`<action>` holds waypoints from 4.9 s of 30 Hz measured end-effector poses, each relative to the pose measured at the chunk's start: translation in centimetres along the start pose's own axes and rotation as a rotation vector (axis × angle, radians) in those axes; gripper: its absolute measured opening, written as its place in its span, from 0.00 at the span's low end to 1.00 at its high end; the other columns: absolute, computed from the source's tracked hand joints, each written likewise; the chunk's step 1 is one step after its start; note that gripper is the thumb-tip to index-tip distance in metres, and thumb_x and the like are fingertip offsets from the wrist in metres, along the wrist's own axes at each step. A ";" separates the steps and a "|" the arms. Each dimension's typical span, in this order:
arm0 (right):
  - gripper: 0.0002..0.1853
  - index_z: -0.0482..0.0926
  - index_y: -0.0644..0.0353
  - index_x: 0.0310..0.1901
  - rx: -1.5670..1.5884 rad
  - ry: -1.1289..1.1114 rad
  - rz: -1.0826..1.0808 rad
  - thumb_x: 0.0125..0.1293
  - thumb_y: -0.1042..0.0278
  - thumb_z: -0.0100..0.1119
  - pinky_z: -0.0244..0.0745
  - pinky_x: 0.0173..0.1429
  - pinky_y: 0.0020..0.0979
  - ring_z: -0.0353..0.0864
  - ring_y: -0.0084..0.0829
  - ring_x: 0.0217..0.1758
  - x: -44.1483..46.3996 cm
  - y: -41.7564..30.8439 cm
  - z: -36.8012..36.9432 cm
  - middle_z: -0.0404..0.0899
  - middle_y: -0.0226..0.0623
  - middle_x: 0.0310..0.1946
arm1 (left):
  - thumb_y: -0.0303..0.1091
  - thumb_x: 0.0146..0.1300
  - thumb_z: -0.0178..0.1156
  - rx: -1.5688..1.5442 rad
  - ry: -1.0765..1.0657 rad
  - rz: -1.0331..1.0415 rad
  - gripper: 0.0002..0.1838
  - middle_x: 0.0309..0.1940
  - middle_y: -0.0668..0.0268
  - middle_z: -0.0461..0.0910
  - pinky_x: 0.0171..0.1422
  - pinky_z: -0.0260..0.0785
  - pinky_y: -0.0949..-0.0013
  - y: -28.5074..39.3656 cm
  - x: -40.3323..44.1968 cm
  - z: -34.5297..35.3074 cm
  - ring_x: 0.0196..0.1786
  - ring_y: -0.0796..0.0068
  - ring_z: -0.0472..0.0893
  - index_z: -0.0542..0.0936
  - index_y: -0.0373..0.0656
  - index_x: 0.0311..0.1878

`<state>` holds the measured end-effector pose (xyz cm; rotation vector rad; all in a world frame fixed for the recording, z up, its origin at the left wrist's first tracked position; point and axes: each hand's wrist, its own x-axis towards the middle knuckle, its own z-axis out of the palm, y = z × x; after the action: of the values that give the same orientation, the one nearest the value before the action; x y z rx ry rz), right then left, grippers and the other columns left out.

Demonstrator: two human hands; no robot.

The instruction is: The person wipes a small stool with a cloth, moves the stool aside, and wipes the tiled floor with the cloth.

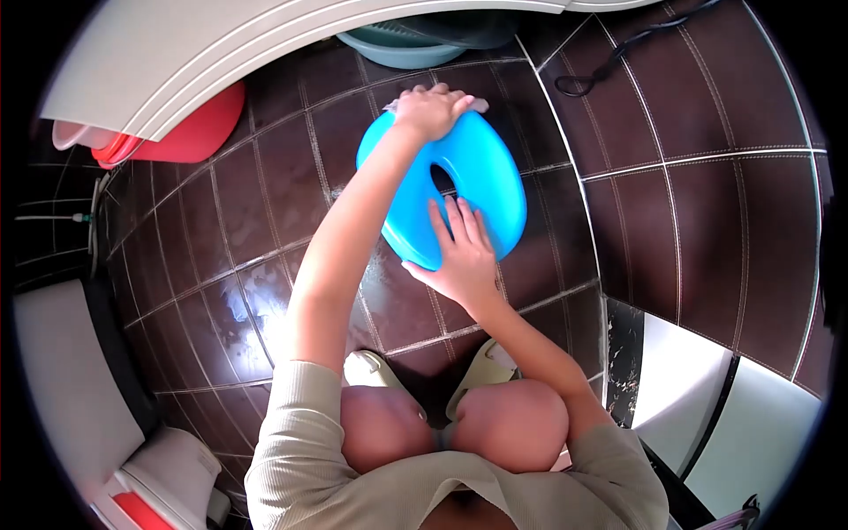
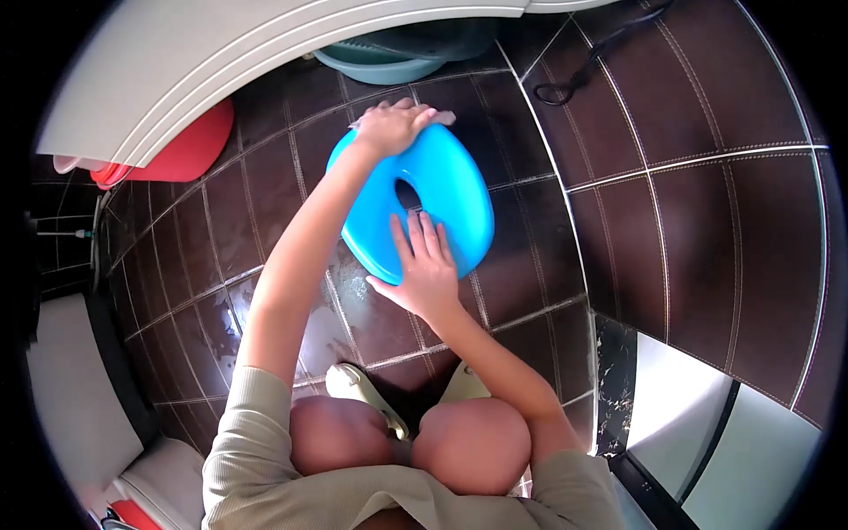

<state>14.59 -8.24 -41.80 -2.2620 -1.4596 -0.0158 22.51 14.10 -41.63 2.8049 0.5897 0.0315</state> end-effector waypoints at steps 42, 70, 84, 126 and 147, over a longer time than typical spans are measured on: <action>0.26 0.65 0.62 0.66 0.144 0.100 0.059 0.69 0.61 0.49 0.40 0.76 0.49 0.51 0.50 0.75 -6.4 3.8 0.9 0.57 0.47 0.70 | 0.64 0.59 0.58 -1.745 -0.263 -0.939 0.50 0.71 0.46 0.51 0.59 0.70 0.47 0.2 -23.0 2.6 0.62 0.37 0.67 0.52 0.41 0.73; 0.24 0.73 0.65 0.57 1.292 -0.452 0.589 0.67 0.56 0.58 0.60 0.67 0.29 0.72 0.27 0.60 6.8 15.2 -0.8 0.77 0.36 0.54 | 0.63 0.57 0.61 -1.499 -0.184 -0.761 0.44 0.66 0.54 0.66 0.75 0.39 0.48 -0.8 -25.8 -0.2 0.74 0.60 0.55 0.67 0.38 0.67; 0.29 0.69 0.69 0.60 1.315 -0.812 0.256 0.64 0.57 0.61 0.63 0.64 0.29 0.72 0.29 0.58 11.9 -5.5 2.7 0.76 0.40 0.53 | 0.66 0.57 0.58 -1.411 -0.125 -0.921 0.43 0.68 0.59 0.63 0.71 0.50 0.54 -8.2 -44.2 -7.8 0.73 0.61 0.57 0.66 0.44 0.69; 0.49 0.60 0.71 0.65 0.987 -1.761 -0.271 0.51 0.46 0.72 0.72 0.62 0.37 0.75 0.41 0.57 -28.3 -73.7 24.1 0.72 0.54 0.56 | 0.62 0.63 0.48 -1.334 1.949 -1.657 0.28 0.49 0.68 0.80 0.59 0.63 0.64 -6.4 -111.6 4.9 0.53 0.69 0.76 0.76 0.50 0.54; 0.20 0.73 0.59 0.55 1.258 -1.733 0.163 0.61 0.69 0.62 0.73 0.55 0.27 0.77 0.27 0.52 -20.5 -67.1 22.9 0.77 0.38 0.47 | 0.27 0.51 0.61 -0.199 1.285 -1.474 0.28 0.56 0.53 0.70 0.64 0.64 0.60 -13.0 -88.8 -4.9 0.59 0.52 0.71 0.72 0.40 0.59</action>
<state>-57.94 5.46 -43.32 -0.9033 -1.0275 2.4813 -64.36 -8.48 -37.37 1.1938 2.4056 1.4122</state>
